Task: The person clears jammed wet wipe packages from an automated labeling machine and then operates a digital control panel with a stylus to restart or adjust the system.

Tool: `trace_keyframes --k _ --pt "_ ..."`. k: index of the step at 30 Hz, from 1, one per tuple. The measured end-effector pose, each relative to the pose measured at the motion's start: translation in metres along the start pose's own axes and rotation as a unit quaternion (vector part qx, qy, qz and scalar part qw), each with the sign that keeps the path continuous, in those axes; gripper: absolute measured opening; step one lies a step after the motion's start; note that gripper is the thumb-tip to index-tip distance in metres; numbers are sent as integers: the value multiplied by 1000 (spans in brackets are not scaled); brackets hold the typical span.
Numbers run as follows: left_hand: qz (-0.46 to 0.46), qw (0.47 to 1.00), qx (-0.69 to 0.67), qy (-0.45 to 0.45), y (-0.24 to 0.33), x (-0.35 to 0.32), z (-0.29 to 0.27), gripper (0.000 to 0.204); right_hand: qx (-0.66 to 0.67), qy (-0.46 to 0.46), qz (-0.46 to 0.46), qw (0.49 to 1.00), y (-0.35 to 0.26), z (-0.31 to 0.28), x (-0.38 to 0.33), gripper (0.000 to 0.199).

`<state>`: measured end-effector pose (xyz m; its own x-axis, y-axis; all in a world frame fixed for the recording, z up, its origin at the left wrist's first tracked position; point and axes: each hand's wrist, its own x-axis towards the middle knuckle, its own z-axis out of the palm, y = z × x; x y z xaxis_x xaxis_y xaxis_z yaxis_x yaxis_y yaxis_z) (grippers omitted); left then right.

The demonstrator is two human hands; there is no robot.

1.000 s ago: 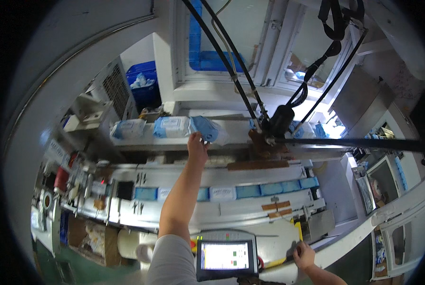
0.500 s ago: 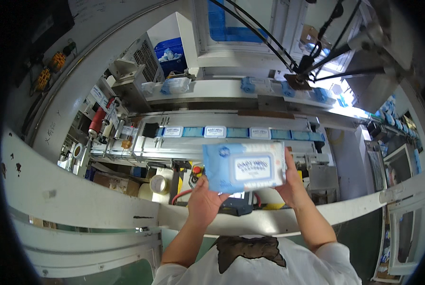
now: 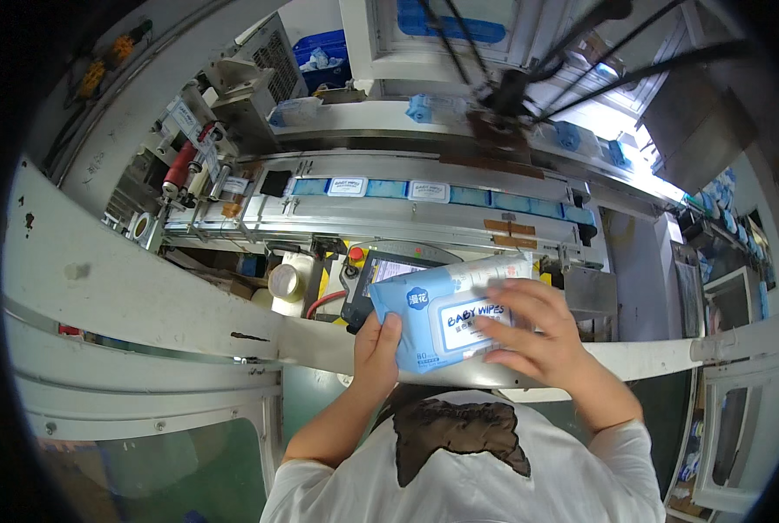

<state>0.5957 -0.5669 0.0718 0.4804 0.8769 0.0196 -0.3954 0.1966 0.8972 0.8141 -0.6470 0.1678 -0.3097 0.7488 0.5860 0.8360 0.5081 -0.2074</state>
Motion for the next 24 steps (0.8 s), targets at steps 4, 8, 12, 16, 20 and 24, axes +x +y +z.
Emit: trace_keyframes --k 4,8,12,16,20,24 --pt "-18 999 13 -24 12 -3 4 36 -9 -65 -71 995 -11 -9 14 41" --pt "-21 998 -2 -54 17 -9 5 38 111 -56 -36 992 -6 -31 33 27" --pt "-78 994 -42 -64 28 -15 9 41 317 -154 239 905 -1 -53 61 25" --pt "-83 989 -98 -79 36 -15 13 35 320 -163 250 899 -4 -56 69 25" --pt "-88 986 -109 -89 39 -16 12 35 329 -146 240 902 -7 -55 68 25" --pt "-88 985 -111 -95 42 -18 12 36 337 -117 235 904 -9 -52 67 25"
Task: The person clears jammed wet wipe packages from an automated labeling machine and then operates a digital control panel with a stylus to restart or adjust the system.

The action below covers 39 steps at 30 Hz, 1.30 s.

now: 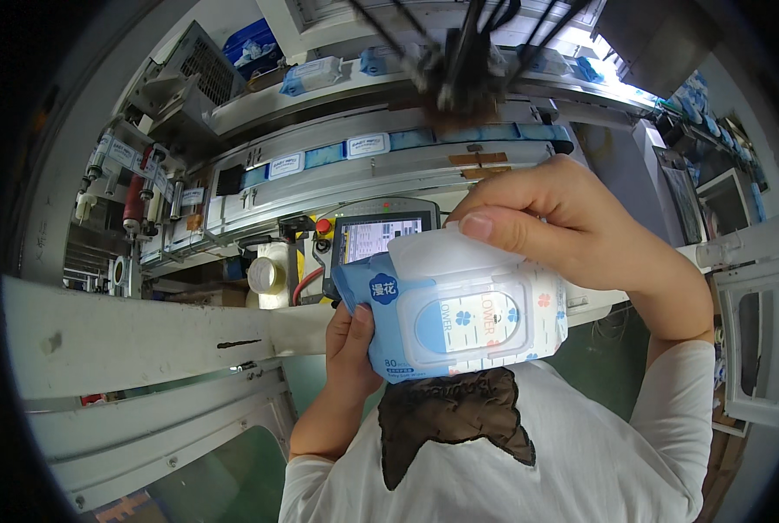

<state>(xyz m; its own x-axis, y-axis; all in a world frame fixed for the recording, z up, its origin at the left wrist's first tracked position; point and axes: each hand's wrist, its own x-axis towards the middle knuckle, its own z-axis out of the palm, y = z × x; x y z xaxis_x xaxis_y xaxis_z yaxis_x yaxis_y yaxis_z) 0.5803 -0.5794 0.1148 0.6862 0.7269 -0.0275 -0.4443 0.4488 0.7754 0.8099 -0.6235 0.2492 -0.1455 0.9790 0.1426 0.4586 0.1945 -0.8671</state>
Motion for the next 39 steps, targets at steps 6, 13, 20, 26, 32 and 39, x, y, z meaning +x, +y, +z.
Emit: trace_keyframes --k 6,13,20,26,32,39 --pt "-4 1000 27 5 4 0 7 39 18 -5 12 1000 -1 0 -2 24" --pt "10 1000 28 10 3 6 0 43 -160 -42 -212 963 26 7 1 41" --pt "142 981 -118 60 -30 14 -41 41 -33 -136 74 987 58 30 27 102" --pt "51 984 32 168 -28 52 -54 48 92 17 38 995 112 66 58 82" --pt "72 968 -159 181 27 191 -97 49 -142 166 203 955 230 95 -23 55" --pt "-62 969 -164 175 40 457 -205 46 -366 159 188 898 235 149 -44 43"
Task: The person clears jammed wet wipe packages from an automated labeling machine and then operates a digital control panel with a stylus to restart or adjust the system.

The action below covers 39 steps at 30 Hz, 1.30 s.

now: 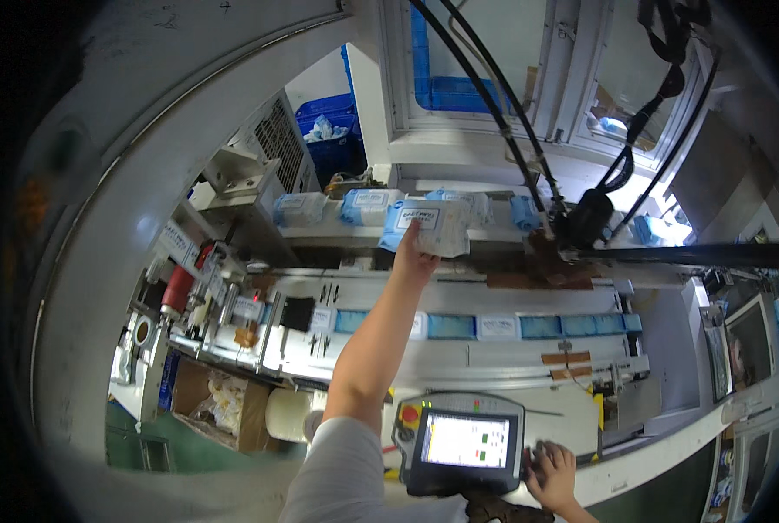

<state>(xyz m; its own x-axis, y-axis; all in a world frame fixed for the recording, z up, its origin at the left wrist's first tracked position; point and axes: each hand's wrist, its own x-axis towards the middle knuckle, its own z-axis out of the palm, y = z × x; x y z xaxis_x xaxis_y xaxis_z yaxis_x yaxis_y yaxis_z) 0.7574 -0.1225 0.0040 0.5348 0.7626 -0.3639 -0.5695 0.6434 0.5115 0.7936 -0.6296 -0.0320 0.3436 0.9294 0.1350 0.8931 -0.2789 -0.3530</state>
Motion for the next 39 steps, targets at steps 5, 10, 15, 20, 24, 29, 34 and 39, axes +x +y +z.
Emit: trace_keyframes --k 5,10,15,20,24,29,34,39 --pt "-55 997 -10 44 3 158 -11 44 6 23 34 999 -7 -5 1 31" --pt "37 993 -11 112 73 228 -78 40 -7 -3 59 998 -2 1 -2 40" --pt "265 818 157 485 103 185 -56 51 -4 -10 51 999 -6 -1 11 38" --pt "576 505 598 236 33 195 -42 54 -7 -41 66 997 -11 -9 22 40" --pt "461 686 543 -152 -62 201 -1 17 -22 -22 63 998 -8 -2 15 34" --pt "-51 939 291 -177 -129 218 37 25 -8 -28 79 996 -11 -4 16 28" --pt "-11 929 364 -63 -154 218 64 27 -19 -12 62 998 -12 -5 15 27" --pt "185 774 603 58 -158 239 33 16 -2 -5 67 998 -17 -11 19 28"
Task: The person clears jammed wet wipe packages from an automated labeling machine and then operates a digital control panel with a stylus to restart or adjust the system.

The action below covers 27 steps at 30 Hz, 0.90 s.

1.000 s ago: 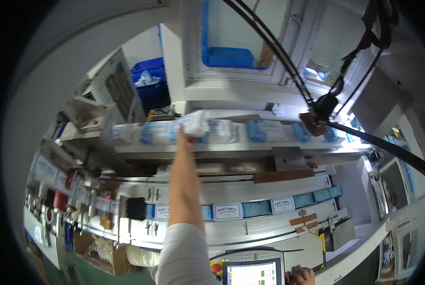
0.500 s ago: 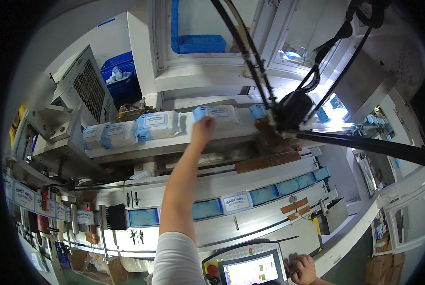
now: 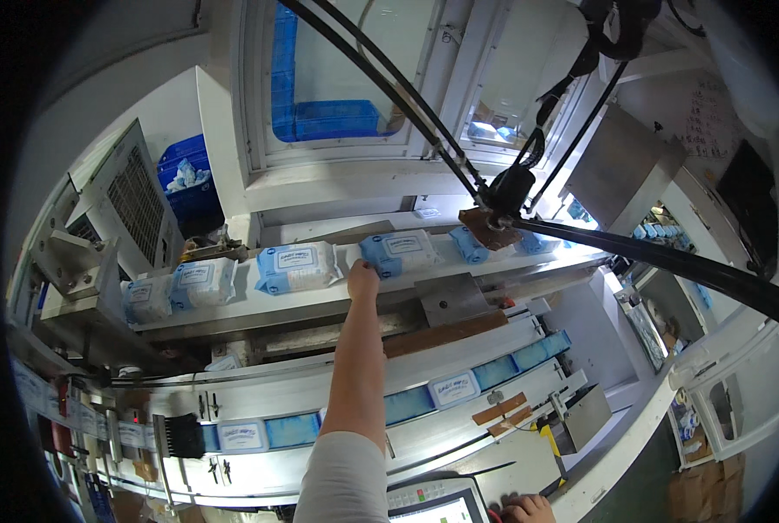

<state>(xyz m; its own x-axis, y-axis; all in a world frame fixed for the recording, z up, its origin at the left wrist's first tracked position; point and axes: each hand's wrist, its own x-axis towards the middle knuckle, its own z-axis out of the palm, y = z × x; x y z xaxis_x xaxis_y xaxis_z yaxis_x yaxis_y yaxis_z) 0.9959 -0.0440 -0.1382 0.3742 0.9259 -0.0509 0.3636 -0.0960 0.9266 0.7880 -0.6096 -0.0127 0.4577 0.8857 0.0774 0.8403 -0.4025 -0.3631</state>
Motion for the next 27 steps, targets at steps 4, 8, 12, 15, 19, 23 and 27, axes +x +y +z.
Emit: trace_keyframes --k 4,8,12,15,19,23,27 --pt "-86 918 -388 -15 -17 -17 -24 10 12 9 -11 1000 7 1 -7 28" --pt "-121 804 -582 -18 47 -103 -104 12 -48 -30 -36 998 37 23 -24 33" --pt "-18 782 -622 -16 36 -186 -205 10 -11 -8 -56 998 22 13 -16 34" --pt "40 772 -633 21 75 -310 -264 7 39 10 -54 998 24 11 -19 41" --pt "77 752 -655 0 75 -451 -299 19 184 83 -117 972 23 -3 -6 46" --pt "-18 762 -646 -40 83 -556 -296 30 228 183 -267 918 -35 -95 35 40" --pt "-46 768 -632 -97 96 -625 -286 40 95 102 -467 873 -85 -165 32 39"
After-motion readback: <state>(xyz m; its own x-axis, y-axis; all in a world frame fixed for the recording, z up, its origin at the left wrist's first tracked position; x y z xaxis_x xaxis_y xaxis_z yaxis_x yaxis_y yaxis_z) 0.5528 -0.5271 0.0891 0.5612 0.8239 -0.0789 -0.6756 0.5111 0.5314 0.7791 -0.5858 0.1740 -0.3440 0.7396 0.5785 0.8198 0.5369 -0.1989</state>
